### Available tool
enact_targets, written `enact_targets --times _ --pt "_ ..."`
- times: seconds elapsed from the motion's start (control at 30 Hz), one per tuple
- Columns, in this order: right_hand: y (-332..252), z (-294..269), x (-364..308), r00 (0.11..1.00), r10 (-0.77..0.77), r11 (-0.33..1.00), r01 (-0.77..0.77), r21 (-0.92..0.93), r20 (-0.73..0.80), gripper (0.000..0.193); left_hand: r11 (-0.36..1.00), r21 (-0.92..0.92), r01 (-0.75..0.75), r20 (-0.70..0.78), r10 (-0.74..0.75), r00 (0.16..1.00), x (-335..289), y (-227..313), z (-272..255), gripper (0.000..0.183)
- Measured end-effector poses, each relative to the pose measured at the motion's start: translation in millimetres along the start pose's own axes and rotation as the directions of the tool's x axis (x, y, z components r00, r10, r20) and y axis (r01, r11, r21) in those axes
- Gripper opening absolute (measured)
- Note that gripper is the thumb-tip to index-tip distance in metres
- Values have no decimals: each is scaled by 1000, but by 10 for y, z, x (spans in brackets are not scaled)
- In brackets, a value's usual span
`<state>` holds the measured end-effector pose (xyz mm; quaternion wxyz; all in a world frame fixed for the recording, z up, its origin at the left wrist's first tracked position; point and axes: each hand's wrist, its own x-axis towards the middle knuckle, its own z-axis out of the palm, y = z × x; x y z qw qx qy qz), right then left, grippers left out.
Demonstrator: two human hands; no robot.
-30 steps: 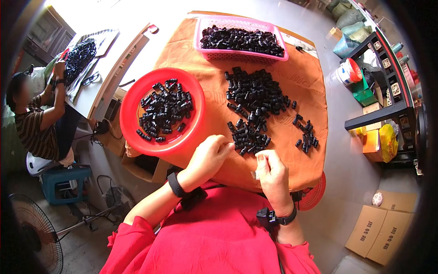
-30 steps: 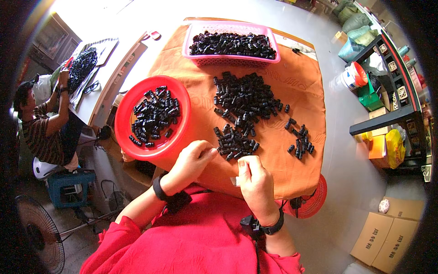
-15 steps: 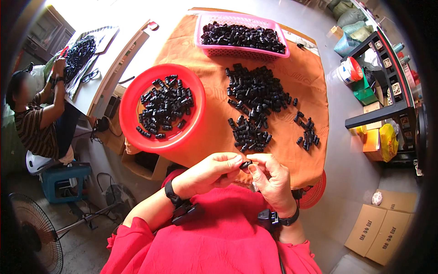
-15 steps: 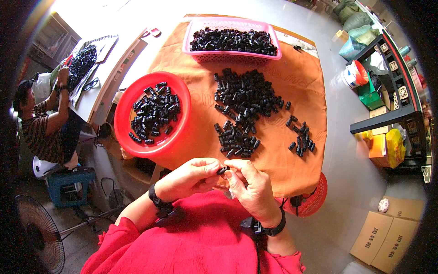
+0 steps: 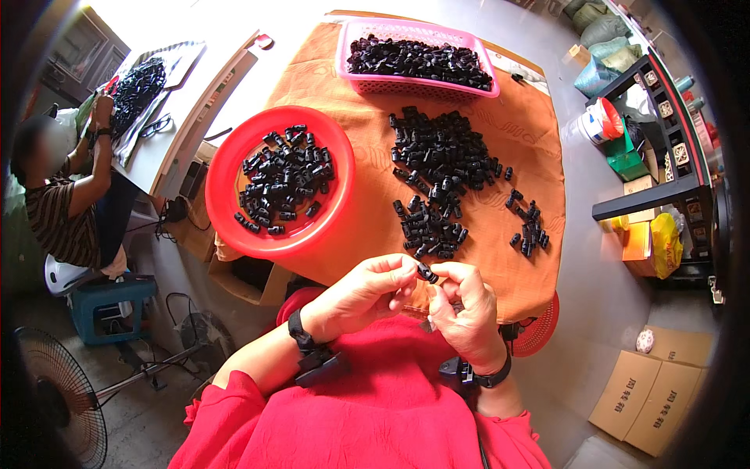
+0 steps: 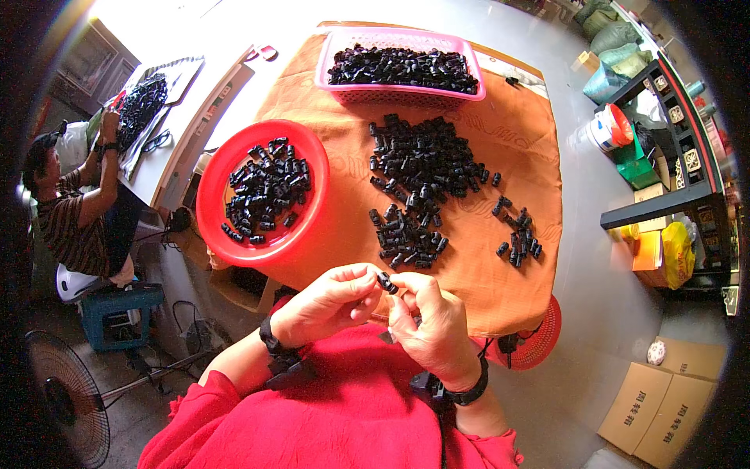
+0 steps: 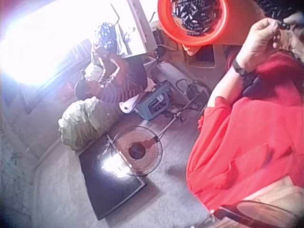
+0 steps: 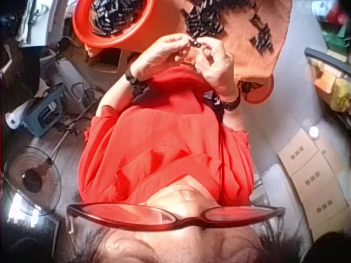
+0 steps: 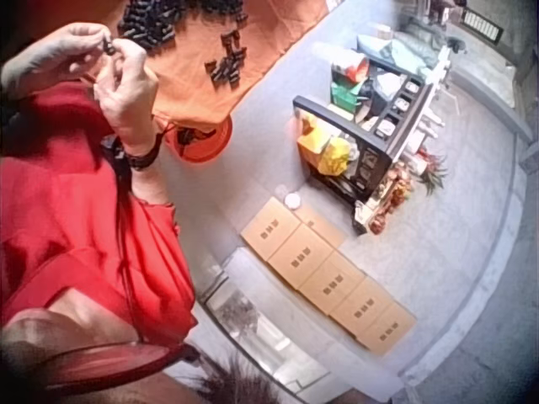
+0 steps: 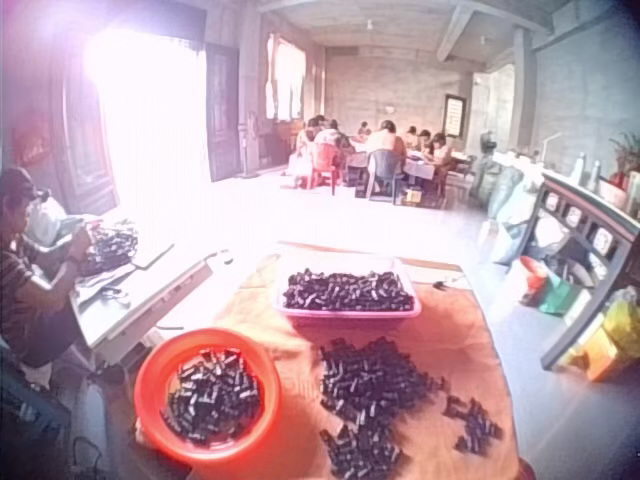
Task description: Assembling small black plastic components at a work table in a manufacturing facility.
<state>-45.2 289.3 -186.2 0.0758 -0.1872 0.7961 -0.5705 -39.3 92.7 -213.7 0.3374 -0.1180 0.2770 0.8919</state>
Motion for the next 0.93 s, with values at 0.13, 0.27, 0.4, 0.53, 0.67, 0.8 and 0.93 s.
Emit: enact_targets --times 0.13,0.27,0.4,0.53,0.67,0.8,0.93 --pt "14 6 6 995 -99 991 100 -91 18 30 1000 -6 -11 -21 11 1000 31 -41 -10 15" --pt "-120 26 11 996 81 996 -80 41 -21 34 999 15 -35 -12 36 999 18 -32 -3 16" --pt "-65 -26 45 996 -11 996 19 -93 83 40 997 61 -44 19 43 999 0 -15 -9 18" --pt "-35 6 47 994 -84 983 95 -157 74 45 998 63 3 14 -4 1000 8 -25 -17 17" --pt "-95 17 79 978 -198 944 209 -255 70 41 1000 -3 -29 79 29 996 38 -80 -24 19" --pt "-104 37 65 992 -124 978 119 -170 -20 32 993 46 -108 163 99 982 61 -100 -60 23" --pt "-65 40 92 993 -68 968 42 -249 -95 28 983 124 -132 129 116 985 40 -90 -13 27"
